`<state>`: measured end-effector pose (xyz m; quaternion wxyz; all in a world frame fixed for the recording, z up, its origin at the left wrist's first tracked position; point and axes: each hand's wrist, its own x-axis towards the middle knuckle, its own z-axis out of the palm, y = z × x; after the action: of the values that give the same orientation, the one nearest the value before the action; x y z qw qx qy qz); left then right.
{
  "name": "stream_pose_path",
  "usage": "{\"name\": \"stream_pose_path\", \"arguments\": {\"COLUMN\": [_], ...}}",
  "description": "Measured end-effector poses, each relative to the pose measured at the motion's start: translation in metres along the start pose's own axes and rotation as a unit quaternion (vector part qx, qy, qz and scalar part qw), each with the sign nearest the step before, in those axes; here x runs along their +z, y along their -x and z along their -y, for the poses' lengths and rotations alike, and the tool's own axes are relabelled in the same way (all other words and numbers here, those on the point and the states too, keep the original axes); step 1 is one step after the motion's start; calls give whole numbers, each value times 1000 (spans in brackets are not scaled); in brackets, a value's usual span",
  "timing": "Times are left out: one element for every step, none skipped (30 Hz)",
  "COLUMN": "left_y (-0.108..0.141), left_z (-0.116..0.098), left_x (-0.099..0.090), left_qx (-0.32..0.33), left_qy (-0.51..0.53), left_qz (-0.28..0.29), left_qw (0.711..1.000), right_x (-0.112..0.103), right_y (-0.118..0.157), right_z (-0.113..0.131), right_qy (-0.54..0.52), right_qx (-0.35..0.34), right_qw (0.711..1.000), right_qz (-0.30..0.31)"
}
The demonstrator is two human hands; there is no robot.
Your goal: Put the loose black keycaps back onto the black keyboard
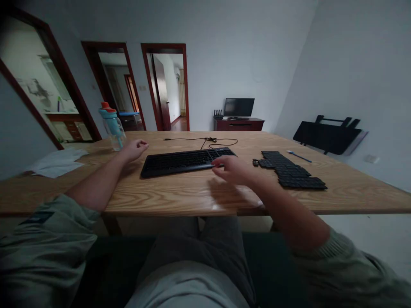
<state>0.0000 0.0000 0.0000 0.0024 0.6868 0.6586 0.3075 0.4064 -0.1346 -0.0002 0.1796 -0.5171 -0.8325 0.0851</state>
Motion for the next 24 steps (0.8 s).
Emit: {"name": "stream_pose_path", "arguments": {"left_y": [-4, -5, -5, -3, -1, 0, 2, 2, 2, 2, 2, 1, 1, 1, 2, 3, 4, 5, 6, 7, 8, 9, 9, 10], "left_z": [10, 17, 21, 22, 22, 20, 17, 14, 12, 10, 9, 8, 7, 7, 7, 6, 5, 4, 3, 2, 1, 0, -1, -1], "left_x": [6, 9, 11, 12, 12, 12, 13, 14, 16, 17, 19, 21, 22, 22, 22, 21, 21, 20, 19, 18, 17, 16, 16, 16], "left_qx": [-16, -22, -22, -20, -14, -7, -1, 3, 7, 10, 14, 16, 18, 19, 21, 22, 23, 23, 24, 25, 24, 23, 22, 21], "left_qy": [-22, -42, -56, -66, -72, -75, -76, -76, -78, -80, -83, -85, -87, -89, -90, -92, -93, -94, -94, -95, -96, -98, -100, -101], "left_qz": [18, 44, 69, 95, 121, 143, 158, 169, 178, 184, 187, 188, 188, 188, 189, 190, 191, 192, 193, 194, 194, 193, 192, 190], "left_qw": [999, 998, 996, 993, 990, 987, 984, 983, 981, 980, 979, 978, 978, 978, 978, 977, 977, 977, 976, 976, 976, 976, 976, 976], "right_x": [3, 9, 14, 20, 26, 30, 34, 36, 38, 38, 39, 39, 39, 39, 39, 39, 39, 39, 40, 40, 41, 41, 41, 42], "right_y": [-21, -37, -49, -57, -60, -60, -59, -56, -53, -51, -50, -49, -49, -50, -50, -51, -52, -52, -53, -53, -53, -54, -54, -55], "right_z": [-12, -22, -30, -37, -42, -45, -48, -49, -50, -50, -50, -50, -49, -49, -48, -47, -45, -44, -43, -41, -40, -38, -37, -37], "right_qy": [49, 86, 98, 101, 99, 95, 93, 95, 99, 104, 108, 111, 113, 116, 121, 127, 133, 139, 143, 145, 147, 147, 146, 146], "right_qx": [16, 28, 33, 34, 36, 37, 37, 35, 32, 27, 22, 19, 17, 15, 12, 8, 5, 4, 6, 11, 17, 21, 23, 23], "right_qw": [999, 996, 995, 994, 994, 995, 995, 994, 994, 993, 993, 993, 992, 992, 992, 991, 990, 990, 989, 988, 988, 988, 988, 988], "right_qz": [-13, -17, -16, -14, -16, -19, -25, -32, -37, -41, -44, -46, -47, -45, -44, -42, -41, -40, -40, -42, -43, -42, -40, -37]}}
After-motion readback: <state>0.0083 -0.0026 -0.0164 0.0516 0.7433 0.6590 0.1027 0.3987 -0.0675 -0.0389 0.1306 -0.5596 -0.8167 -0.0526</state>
